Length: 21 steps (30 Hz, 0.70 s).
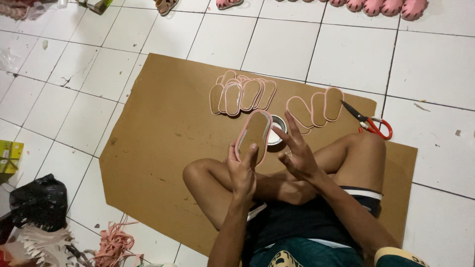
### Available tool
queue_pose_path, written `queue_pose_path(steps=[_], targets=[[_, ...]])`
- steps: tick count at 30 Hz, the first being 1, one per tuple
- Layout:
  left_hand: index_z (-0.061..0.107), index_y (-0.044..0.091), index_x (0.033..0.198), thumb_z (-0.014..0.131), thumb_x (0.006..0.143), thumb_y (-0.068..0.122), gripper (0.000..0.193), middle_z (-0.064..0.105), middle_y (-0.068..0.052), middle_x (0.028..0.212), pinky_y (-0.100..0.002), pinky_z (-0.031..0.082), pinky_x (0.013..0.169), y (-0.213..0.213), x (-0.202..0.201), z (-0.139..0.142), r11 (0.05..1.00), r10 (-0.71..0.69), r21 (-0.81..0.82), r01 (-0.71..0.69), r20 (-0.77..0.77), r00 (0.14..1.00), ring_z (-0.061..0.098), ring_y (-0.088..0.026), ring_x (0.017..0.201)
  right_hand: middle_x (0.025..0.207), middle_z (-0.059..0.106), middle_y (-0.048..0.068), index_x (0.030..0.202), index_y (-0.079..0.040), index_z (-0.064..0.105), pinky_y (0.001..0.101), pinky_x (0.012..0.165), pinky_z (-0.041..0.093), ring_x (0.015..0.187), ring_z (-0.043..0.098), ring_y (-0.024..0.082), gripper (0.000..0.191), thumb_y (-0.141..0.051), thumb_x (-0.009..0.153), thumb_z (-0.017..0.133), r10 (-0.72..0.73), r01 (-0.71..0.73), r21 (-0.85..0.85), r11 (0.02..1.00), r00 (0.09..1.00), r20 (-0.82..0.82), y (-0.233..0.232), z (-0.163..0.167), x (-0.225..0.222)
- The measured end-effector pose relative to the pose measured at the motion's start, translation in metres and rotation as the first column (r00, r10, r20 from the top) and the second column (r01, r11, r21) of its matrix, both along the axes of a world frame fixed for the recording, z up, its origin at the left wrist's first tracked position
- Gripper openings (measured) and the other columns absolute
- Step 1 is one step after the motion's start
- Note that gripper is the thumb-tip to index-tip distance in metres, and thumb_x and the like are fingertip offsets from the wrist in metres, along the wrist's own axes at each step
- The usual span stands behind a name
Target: The person sits cross-legged on a cardboard sheet on the floor, dips their fingers into a small bowl of white paste, and spreads it over slipper insoles one at a time, setting finished insoles on a stack. They then pick up scissors and trim the pink edging of an insole before resuming spreading paste.
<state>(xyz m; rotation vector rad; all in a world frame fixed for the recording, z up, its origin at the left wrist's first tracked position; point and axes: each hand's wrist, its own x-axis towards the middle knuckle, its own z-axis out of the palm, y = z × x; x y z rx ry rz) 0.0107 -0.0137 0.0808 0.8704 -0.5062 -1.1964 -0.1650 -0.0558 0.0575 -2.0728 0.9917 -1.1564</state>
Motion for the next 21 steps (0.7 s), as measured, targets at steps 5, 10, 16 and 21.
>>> queue_pose_path(steps=[5, 10, 16, 21], targets=[[0.052, -0.003, 0.131, 0.071, 0.094, -0.001, 0.042, 0.062, -0.01, 0.119, -0.026, 0.054, 0.086, 0.002, -0.001, 0.003, 0.999, -0.019, -0.032, 0.018, -0.028, 0.999, 0.063, -0.013, 0.1, 0.172, 0.019, 0.023, 0.151, -0.026, 0.053, 0.0548, 0.116, 0.043, 0.155, 0.032, 0.049, 0.068, -0.07, 0.101, 0.041, -0.068, 0.056, -0.11, 0.992, 0.992, -0.105, -0.013, 0.004, 0.003], [0.053, -0.003, 0.129, 0.071, 0.095, 0.002, 0.039, 0.063, -0.011, 0.116, -0.027, 0.056, 0.089, -0.007, 0.002, -0.008, 1.0, 0.018, -0.019, -0.018, -0.024, 1.0, 0.064, -0.014, 0.103, 0.169, 0.022, 0.025, 0.146, -0.023, 0.061, 0.0533, 0.115, 0.044, 0.152, 0.032, 0.051, 0.063, -0.067, 0.102, 0.047, -0.043, 0.005, -0.24, 0.971, 0.987, -0.157, 0.009, -0.003, 0.012], [0.062, -0.006, 0.126, 0.071, 0.097, 0.012, 0.035, 0.069, -0.008, 0.108, -0.024, 0.055, 0.081, -0.024, 0.027, -0.038, 0.995, -0.033, 0.096, 0.024, 0.099, 0.995, 0.065, -0.011, 0.094, 0.169, 0.024, 0.025, 0.155, -0.016, 0.046, 0.0537, 0.121, 0.036, 0.154, 0.033, 0.049, 0.073, -0.067, 0.102, 0.048, -0.023, 0.022, -0.035, 0.999, 0.999, -0.025, 0.008, -0.003, 0.003], [0.055, -0.002, 0.124, 0.075, 0.094, 0.009, 0.038, 0.066, -0.005, 0.101, -0.021, 0.051, 0.072, -0.017, 0.036, -0.047, 0.997, -0.045, 0.076, 0.03, 0.207, 0.977, 0.062, -0.008, 0.086, 0.169, 0.021, 0.026, 0.154, -0.026, 0.049, 0.0585, 0.123, 0.029, 0.155, 0.025, 0.05, 0.068, -0.066, 0.1, 0.049, -0.037, -0.001, -0.158, 0.987, 0.971, -0.237, -0.006, -0.001, 0.003]])
